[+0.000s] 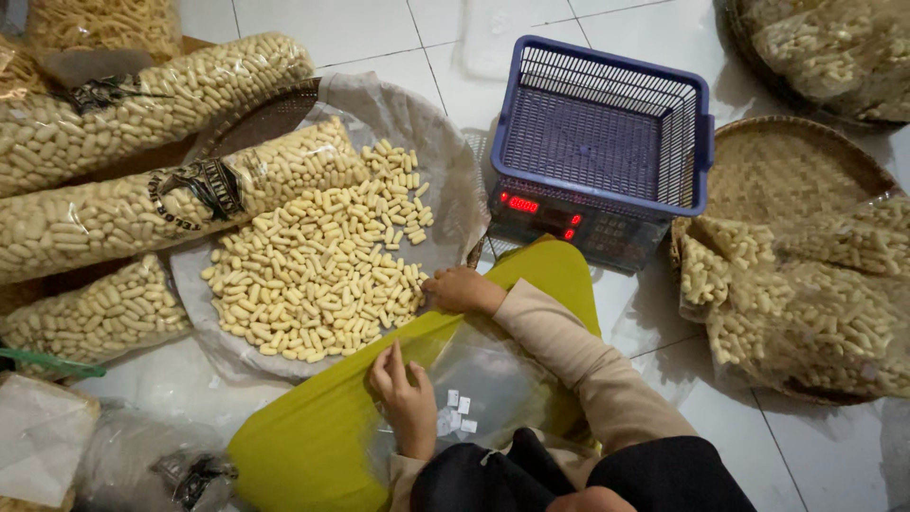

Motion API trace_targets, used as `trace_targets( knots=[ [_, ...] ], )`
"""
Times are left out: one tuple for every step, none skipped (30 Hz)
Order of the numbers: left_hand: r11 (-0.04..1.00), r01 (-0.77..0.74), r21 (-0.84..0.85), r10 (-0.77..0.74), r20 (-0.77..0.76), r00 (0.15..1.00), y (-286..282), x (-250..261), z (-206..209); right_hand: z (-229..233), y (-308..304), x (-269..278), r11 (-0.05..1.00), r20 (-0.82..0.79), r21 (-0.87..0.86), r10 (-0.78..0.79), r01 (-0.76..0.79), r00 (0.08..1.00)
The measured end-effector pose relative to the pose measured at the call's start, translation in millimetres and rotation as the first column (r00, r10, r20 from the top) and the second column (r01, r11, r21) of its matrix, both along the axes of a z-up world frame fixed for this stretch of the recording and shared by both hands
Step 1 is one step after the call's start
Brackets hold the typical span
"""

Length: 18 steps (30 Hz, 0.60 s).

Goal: The person scoops small cylindrical snacks from a large woven basket into clear plastic bags, weighs each bag on a digital scale, and places the filled bags into a blue basket. The process is repeated continuously.

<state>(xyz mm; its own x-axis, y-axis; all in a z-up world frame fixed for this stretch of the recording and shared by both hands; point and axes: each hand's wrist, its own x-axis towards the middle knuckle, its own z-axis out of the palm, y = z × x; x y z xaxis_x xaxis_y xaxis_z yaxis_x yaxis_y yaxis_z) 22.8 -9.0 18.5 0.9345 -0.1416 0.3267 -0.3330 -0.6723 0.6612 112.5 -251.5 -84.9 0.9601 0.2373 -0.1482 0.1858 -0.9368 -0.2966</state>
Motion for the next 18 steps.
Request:
trace_targets(
  knots=[
    [1.000, 0.002, -0.008, -0.002, -0.002, 1.000, 1.0, -1.0, 0.2, -1.3, 1.3, -1.3, 0.999, 0.017, 0.030, -0.018, 0.017, 1.000],
    [1.000, -0.004, 0.008, 0.004, -0.001, 1.000, 1.3, -1.0, 0.3, -2.4, 1.8, -1.3, 1.000, 0.015, 0.021, -0.010, 0.010, 1.000],
    [1.000, -0.009, 0.024, 0.009, 0.001, 1.000, 1.7, -1.1, 0.4, -3.3, 2.2, -1.1, 1.000, 0.013, 0.011, -0.002, 0.002, 1.000],
    [0.999, -0.015, 0.039, 0.015, 0.003, 1.000, 1.0, -1.1, 0.5, -3.6, 0.8, -0.4, 1.000, 0.011, 0.000, 0.005, -0.005, 1.000],
    [0.999, -0.013, 0.039, 0.013, 0.015, 1.000, 0.6, -1.0, 0.5, -3.7, -0.4, 0.3, 1.000, 0.010, -0.004, 0.004, -0.004, 1.000],
    [0.999, -0.013, 0.040, 0.012, 0.026, 1.000, 1.1, -1.3, 0.2, -4.0, -0.4, 0.9, 1.000, 0.009, -0.008, 0.004, -0.004, 1.000],
    [0.999, -0.012, 0.041, 0.010, 0.038, 0.999, 2.0, -1.7, -0.1, -4.0, -0.2, 1.4, 1.000, 0.008, -0.012, 0.004, -0.004, 1.000],
    [0.998, -0.014, 0.055, 0.012, 0.041, 0.999, 2.2, -1.2, -0.3, -3.3, -0.4, 2.8, 1.000, -0.007, -0.016, 0.004, -0.004, 1.000],
    [0.998, -0.016, 0.068, 0.014, 0.043, 0.999, 2.2, -0.7, -0.6, -2.3, -0.7, 4.0, 1.000, -0.023, -0.021, 0.003, -0.004, 1.000],
    [0.996, -0.017, 0.084, 0.013, 0.044, 0.999, 2.5, -1.1, -0.6, -1.5, -0.2, 3.5, 1.000, -0.041, -0.023, 0.001, -0.002, 0.999],
    [0.997, -0.013, 0.073, 0.009, 0.047, 0.999, 2.6, -1.3, -0.8, -0.7, 0.0, 3.0, 1.000, -0.029, -0.022, 0.002, -0.003, 1.000],
    [0.998, -0.007, 0.063, 0.004, 0.050, 0.999, 3.3, -1.7, -0.9, -0.1, 0.9, 1.9, 1.000, -0.018, -0.020, 0.002, -0.002, 1.000],
    [0.999, -0.001, 0.054, -0.001, 0.053, 0.999, 3.8, -1.7, -1.0, 0.3, 1.8, 1.0, 1.000, -0.006, -0.018, 0.002, -0.002, 1.000],
    [0.998, 0.001, 0.055, -0.004, 0.055, 0.998, 3.5, -1.4, -1.2, 0.9, 1.7, 0.9, 1.000, -0.012, -0.019, 0.001, -0.001, 1.000],
    [0.998, 0.003, 0.056, -0.006, 0.058, 0.998, 3.2, -0.9, -1.0, 1.3, 1.3, 0.8, 1.000, -0.017, -0.020, 0.000, 0.000, 1.000],
    [0.998, 0.004, 0.058, -0.008, 0.060, 0.998, 3.0, -0.8, -0.2, 1.6, 1.1, 0.6, 1.000, -0.023, -0.021, -0.001, 0.000, 1.000],
    [0.998, 0.005, 0.057, -0.008, 0.065, 0.998, 2.8, -0.9, 1.0, 1.7, 0.7, 0.4, 1.000, -0.018, -0.023, 0.012, -0.013, 1.000],
    [0.998, 0.005, 0.056, -0.008, 0.070, 0.997, 2.5, -0.8, 2.4, 1.8, -0.2, 0.3, 0.999, -0.013, -0.025, 0.026, -0.027, 1.000]
  ],
)
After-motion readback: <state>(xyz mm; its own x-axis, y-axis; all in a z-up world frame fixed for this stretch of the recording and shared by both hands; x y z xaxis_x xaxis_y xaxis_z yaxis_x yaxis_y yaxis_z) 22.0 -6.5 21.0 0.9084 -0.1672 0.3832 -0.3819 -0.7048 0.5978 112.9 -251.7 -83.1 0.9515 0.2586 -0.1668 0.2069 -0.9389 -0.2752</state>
